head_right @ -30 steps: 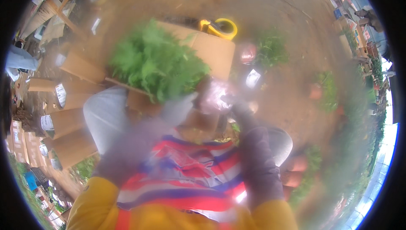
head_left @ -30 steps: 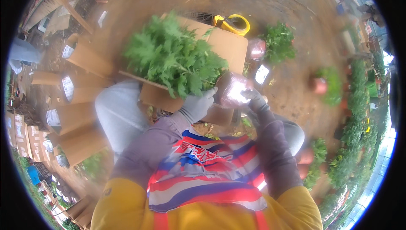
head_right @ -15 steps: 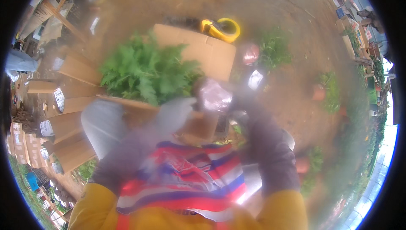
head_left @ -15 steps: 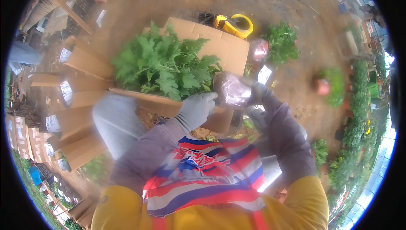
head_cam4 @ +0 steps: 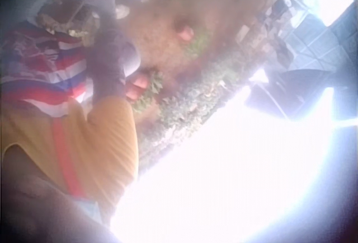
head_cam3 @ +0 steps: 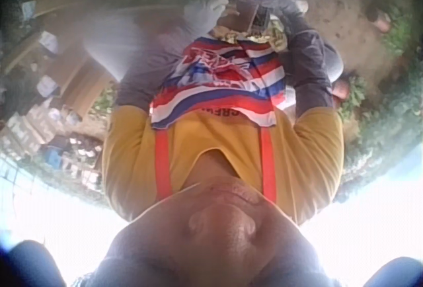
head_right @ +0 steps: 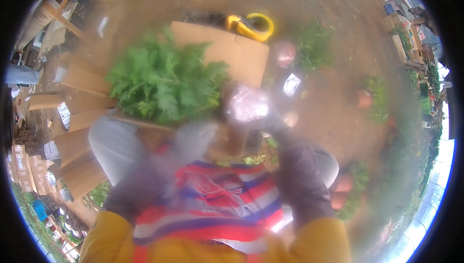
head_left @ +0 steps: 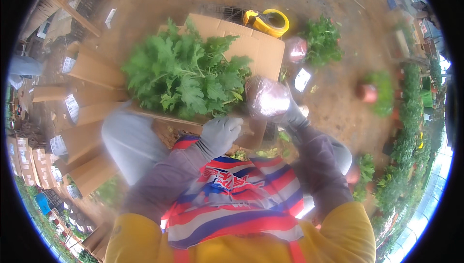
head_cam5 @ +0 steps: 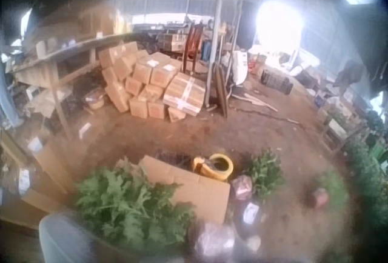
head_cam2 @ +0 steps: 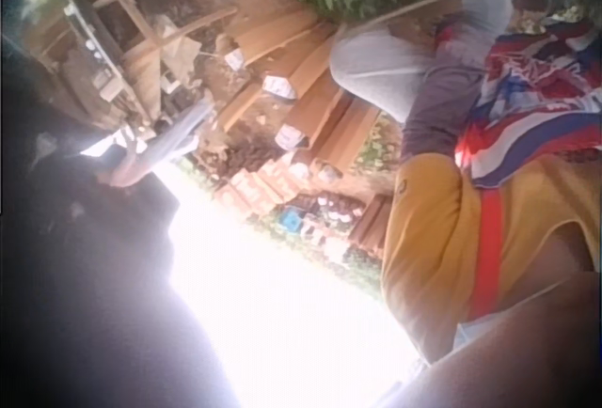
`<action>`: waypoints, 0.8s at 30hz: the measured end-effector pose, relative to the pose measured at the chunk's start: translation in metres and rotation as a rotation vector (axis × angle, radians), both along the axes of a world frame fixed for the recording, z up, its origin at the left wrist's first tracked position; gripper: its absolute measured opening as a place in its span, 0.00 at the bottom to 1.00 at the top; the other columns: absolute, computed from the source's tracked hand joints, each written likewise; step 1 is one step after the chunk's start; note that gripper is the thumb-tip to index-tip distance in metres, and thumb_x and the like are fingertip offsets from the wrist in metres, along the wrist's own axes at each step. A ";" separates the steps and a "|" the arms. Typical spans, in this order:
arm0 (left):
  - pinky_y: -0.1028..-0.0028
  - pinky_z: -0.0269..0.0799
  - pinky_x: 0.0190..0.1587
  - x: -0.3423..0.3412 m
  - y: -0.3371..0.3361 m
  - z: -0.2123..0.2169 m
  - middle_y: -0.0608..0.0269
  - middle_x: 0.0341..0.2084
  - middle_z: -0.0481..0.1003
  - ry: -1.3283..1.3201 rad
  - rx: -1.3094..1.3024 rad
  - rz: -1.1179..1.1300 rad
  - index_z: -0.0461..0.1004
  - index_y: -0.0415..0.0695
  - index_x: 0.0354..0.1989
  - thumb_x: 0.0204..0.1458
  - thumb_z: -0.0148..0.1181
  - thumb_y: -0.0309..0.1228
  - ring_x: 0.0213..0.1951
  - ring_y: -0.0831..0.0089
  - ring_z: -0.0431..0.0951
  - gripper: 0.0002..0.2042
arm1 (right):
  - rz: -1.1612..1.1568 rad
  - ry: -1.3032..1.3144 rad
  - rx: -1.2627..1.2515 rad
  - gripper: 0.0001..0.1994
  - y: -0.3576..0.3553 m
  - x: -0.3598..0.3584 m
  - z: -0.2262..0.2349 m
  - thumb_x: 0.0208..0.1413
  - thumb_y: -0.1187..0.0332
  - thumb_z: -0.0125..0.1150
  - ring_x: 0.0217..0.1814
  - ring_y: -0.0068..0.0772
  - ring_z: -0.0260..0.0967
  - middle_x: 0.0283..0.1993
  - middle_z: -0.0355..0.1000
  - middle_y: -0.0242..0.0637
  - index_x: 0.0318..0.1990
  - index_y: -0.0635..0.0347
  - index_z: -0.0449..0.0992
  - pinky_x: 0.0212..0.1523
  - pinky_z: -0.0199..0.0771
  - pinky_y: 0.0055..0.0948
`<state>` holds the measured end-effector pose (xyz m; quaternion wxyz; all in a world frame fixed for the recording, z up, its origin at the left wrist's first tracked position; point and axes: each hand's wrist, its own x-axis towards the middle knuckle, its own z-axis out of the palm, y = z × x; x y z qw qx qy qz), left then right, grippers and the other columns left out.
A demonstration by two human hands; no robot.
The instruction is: The person packs leafy green plants into cardboard boxes. They place the plants inside, fold the flaps, and seal the boxes using a handheld tape dispenser. The person repeats this process for multiple boxes.
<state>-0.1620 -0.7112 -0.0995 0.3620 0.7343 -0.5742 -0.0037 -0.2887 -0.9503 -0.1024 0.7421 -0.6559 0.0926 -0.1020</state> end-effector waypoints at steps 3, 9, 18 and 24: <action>0.64 0.75 0.33 0.000 0.003 -0.001 0.67 0.33 0.77 -0.042 0.024 -0.027 0.76 0.50 0.39 0.49 0.62 0.31 0.31 0.63 0.79 0.09 | -0.090 0.056 0.177 0.35 -0.011 -0.009 -0.014 0.47 0.71 0.73 0.58 0.35 0.71 0.59 0.71 0.40 0.65 0.64 0.66 0.54 0.77 0.33; 0.64 0.74 0.32 -0.004 0.006 -0.003 0.69 0.31 0.76 -0.003 0.111 0.005 0.76 0.50 0.38 0.49 0.61 0.32 0.31 0.64 0.78 0.08 | -0.113 0.214 0.576 0.42 -0.005 -0.014 0.002 0.46 0.66 0.67 0.63 0.41 0.67 0.62 0.68 0.42 0.71 0.62 0.57 0.65 0.68 0.41; 0.65 0.75 0.31 0.000 0.002 0.000 0.64 0.31 0.78 0.049 0.173 -0.024 0.76 0.49 0.43 0.55 0.60 0.32 0.31 0.65 0.79 0.08 | 0.112 0.129 0.816 0.46 -0.004 -0.006 -0.006 0.43 0.68 0.74 0.63 0.43 0.68 0.65 0.65 0.47 0.71 0.64 0.57 0.64 0.70 0.42; 0.67 0.74 0.26 -0.005 0.008 -0.010 0.66 0.31 0.78 0.081 0.127 -0.003 0.76 0.51 0.47 0.55 0.58 0.34 0.25 0.66 0.79 0.11 | 0.203 0.288 0.522 0.52 -0.032 -0.026 -0.037 0.38 0.61 0.77 0.68 0.42 0.62 0.69 0.62 0.43 0.72 0.65 0.55 0.71 0.58 0.39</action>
